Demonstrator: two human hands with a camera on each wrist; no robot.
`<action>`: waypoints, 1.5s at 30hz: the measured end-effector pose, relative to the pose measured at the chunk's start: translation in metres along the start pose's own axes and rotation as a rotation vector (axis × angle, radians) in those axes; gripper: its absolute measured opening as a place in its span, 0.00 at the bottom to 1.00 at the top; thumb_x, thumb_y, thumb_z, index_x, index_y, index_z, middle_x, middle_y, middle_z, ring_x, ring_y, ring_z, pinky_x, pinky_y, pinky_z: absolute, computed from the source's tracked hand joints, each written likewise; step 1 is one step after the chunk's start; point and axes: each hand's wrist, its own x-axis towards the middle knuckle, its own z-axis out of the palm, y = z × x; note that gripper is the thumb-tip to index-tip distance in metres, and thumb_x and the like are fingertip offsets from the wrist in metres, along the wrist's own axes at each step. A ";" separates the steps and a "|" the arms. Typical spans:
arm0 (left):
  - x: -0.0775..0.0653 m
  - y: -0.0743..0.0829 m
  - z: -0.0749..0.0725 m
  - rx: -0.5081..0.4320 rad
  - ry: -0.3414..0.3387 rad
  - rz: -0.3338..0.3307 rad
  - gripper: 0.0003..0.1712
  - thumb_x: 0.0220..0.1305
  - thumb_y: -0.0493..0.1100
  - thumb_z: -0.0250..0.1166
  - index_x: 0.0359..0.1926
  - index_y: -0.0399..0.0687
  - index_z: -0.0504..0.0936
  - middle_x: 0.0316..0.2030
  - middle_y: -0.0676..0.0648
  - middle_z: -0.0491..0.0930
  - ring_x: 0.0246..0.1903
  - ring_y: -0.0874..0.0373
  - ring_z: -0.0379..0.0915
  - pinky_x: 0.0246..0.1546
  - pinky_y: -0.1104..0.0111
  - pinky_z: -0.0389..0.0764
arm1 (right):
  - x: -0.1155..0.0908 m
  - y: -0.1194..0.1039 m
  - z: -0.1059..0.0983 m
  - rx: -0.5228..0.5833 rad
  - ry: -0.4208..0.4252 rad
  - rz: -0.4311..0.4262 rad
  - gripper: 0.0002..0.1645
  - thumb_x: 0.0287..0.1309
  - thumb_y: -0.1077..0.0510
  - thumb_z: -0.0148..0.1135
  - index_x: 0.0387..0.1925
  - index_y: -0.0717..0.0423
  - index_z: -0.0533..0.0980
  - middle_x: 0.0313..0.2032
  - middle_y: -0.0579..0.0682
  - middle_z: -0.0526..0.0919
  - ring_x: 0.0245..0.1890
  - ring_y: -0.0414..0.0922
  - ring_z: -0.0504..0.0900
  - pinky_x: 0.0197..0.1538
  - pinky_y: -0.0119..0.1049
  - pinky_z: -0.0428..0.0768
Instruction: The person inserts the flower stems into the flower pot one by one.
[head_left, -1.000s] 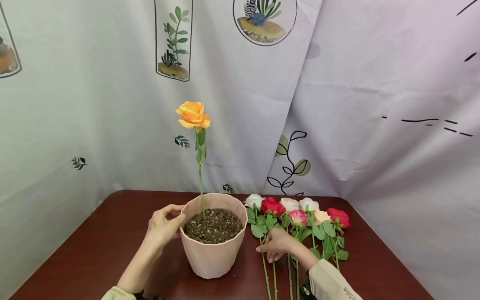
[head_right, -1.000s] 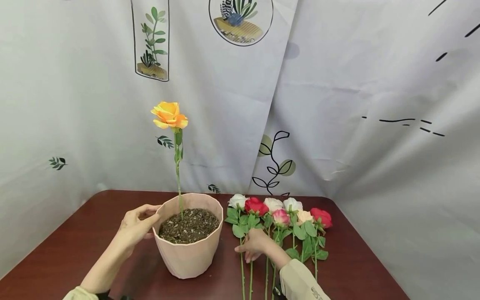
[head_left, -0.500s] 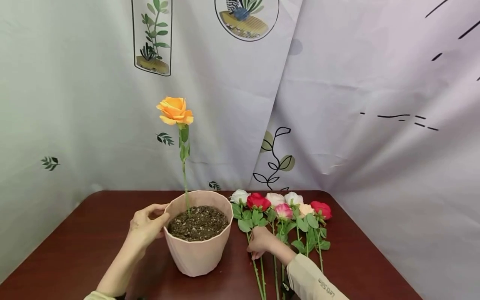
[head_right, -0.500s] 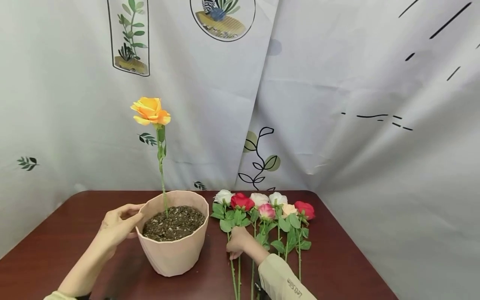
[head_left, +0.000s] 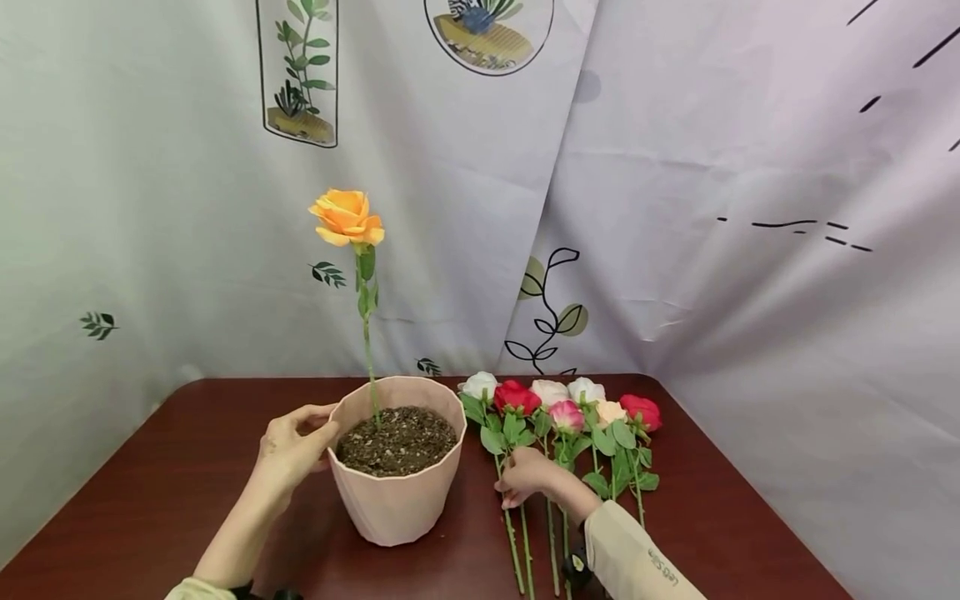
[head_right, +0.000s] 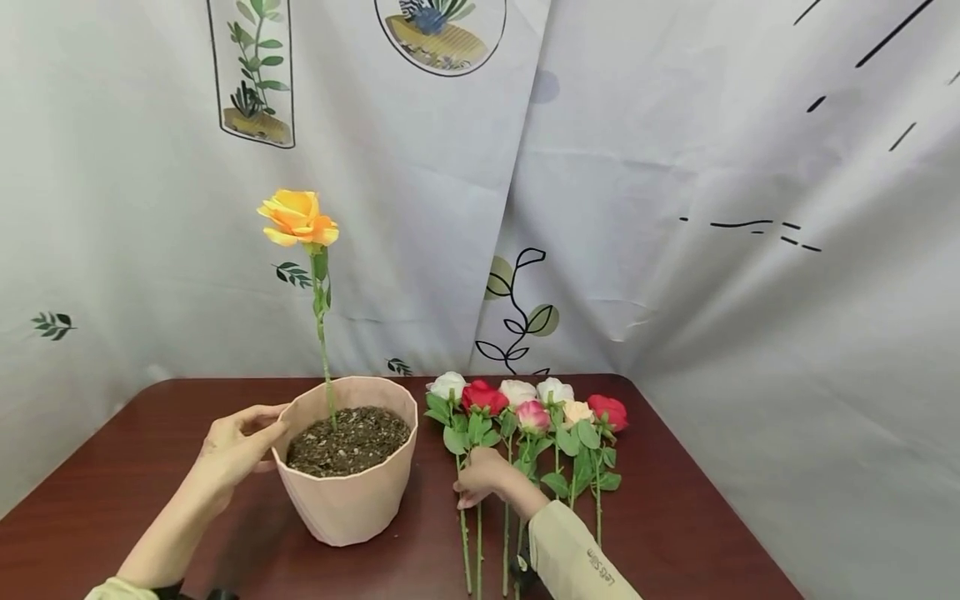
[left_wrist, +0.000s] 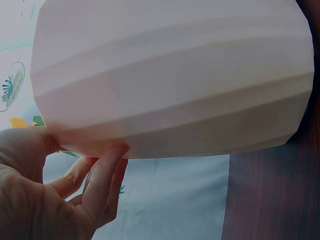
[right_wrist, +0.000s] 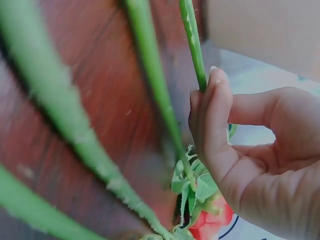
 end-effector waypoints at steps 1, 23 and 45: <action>0.000 0.000 0.000 -0.004 -0.004 -0.004 0.22 0.62 0.40 0.57 0.55 0.34 0.74 0.39 0.41 0.75 0.31 0.61 0.75 0.31 0.64 0.85 | 0.000 0.000 -0.002 0.025 -0.013 -0.009 0.12 0.55 0.69 0.57 0.17 0.63 0.72 0.23 0.57 0.82 0.16 0.41 0.80 0.26 0.32 0.84; -0.006 -0.006 0.008 -0.034 0.051 -0.038 0.23 0.64 0.47 0.59 0.56 0.39 0.76 0.44 0.37 0.80 0.34 0.60 0.78 0.31 0.66 0.85 | -0.002 -0.029 -0.068 0.251 -0.061 -0.222 0.12 0.61 0.62 0.56 0.38 0.70 0.71 0.29 0.54 0.76 0.27 0.41 0.78 0.33 0.31 0.81; -0.005 -0.004 0.009 -0.051 0.096 -0.034 0.21 0.63 0.45 0.59 0.55 0.39 0.78 0.37 0.40 0.80 0.32 0.59 0.77 0.30 0.65 0.85 | 0.019 -0.130 -0.086 0.153 0.091 -0.556 0.12 0.65 0.60 0.52 0.41 0.67 0.69 0.28 0.51 0.79 0.30 0.42 0.79 0.39 0.34 0.81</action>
